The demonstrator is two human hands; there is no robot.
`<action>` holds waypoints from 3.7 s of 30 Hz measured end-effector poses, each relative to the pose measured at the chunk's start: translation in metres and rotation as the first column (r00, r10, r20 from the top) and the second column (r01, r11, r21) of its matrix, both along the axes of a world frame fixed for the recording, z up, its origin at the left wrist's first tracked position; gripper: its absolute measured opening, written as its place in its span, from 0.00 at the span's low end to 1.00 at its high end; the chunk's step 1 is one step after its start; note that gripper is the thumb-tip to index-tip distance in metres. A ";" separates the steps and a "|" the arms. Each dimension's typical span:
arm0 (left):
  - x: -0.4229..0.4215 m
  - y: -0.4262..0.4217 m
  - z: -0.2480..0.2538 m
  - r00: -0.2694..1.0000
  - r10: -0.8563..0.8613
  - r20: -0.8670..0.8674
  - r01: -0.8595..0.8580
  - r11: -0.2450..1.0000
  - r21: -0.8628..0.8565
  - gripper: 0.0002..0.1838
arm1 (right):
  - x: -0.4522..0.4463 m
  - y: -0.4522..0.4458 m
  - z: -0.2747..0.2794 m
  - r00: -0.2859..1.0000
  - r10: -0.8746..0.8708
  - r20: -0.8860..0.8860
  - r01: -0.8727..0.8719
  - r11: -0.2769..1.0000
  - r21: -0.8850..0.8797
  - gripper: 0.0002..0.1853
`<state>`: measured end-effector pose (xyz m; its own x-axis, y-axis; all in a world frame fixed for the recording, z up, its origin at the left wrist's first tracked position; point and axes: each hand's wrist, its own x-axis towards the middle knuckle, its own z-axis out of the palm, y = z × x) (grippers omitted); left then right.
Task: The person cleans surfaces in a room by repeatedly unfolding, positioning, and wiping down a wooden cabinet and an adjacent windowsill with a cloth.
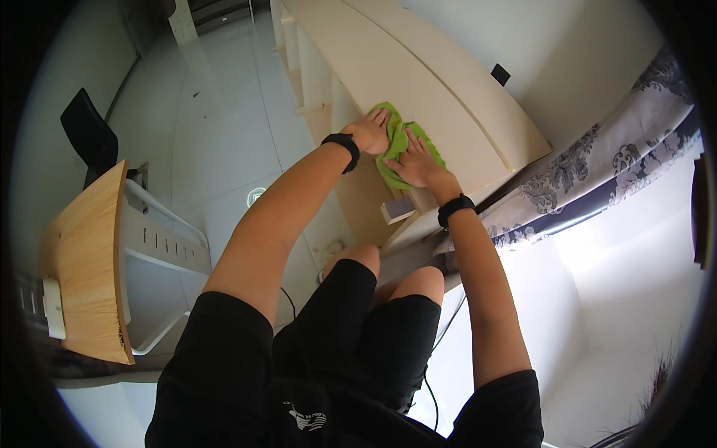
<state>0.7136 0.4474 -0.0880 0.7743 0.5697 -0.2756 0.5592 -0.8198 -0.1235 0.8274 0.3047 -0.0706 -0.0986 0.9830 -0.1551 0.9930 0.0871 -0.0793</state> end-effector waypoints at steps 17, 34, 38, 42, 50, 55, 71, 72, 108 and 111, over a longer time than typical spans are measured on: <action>0.049 -0.162 0.028 0.915 -0.394 0.091 0.404 0.903 -0.149 0.40 | 0.099 -0.139 -0.023 0.996 -0.077 -0.051 0.092 0.880 0.466 0.30; 0.110 -0.164 0.049 0.858 -0.390 -0.334 0.378 0.920 -0.103 0.47 | 0.133 -0.105 -0.033 0.843 -0.531 -0.088 0.514 0.746 0.423 0.32; 0.124 -0.157 0.033 0.870 -0.443 -0.216 0.440 0.896 -0.065 0.45 | 0.141 -0.104 -0.051 0.873 -0.419 -0.251 0.477 0.619 0.624 0.30; 0.143 -0.151 0.028 0.844 -0.496 -0.206 0.493 0.867 -0.069 0.43 | 0.138 -0.109 -0.061 0.872 -0.268 -0.410 0.489 0.424 0.763 0.27; 0.166 -0.128 0.027 0.806 -0.557 -0.203 0.509 0.826 -0.243 0.40 | 0.144 -0.110 -0.081 0.865 -0.044 -0.500 0.495 0.238 0.836 0.24; 0.186 -0.130 0.042 0.767 -0.593 -0.247 0.519 0.798 -0.305 0.44 | 0.150 -0.102 -0.092 0.794 -0.026 -0.607 0.600 0.184 0.778 0.25; 0.194 -0.148 0.028 0.921 -0.379 -0.094 0.369 0.924 -0.101 0.68 | 0.103 -0.154 -0.099 0.587 -0.525 -0.616 0.788 0.546 0.285 0.18; 0.186 -0.149 0.027 0.921 -0.377 -0.093 0.368 0.924 -0.100 0.68 | 0.097 -0.164 -0.095 0.617 -0.505 -0.604 0.753 0.603 0.264 0.17; 0.031 -0.021 -0.001 0.935 0.041 0.351 -0.001 0.994 -0.113 0.42 | 0.085 -0.072 0.000 0.819 -0.545 -0.180 0.572 0.798 0.189 0.41; 0.032 0.003 0.001 0.933 0.031 0.357 -0.001 0.997 -0.083 0.41 | 0.109 -0.055 -0.003 0.787 -0.601 -0.137 0.616 0.762 0.198 0.40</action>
<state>0.7461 0.4504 -0.0874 0.8208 0.5706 -0.0272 0.5675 -0.8090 0.1532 0.9366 0.2497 -0.0740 0.5303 0.8459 0.0573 0.8367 -0.5114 -0.1958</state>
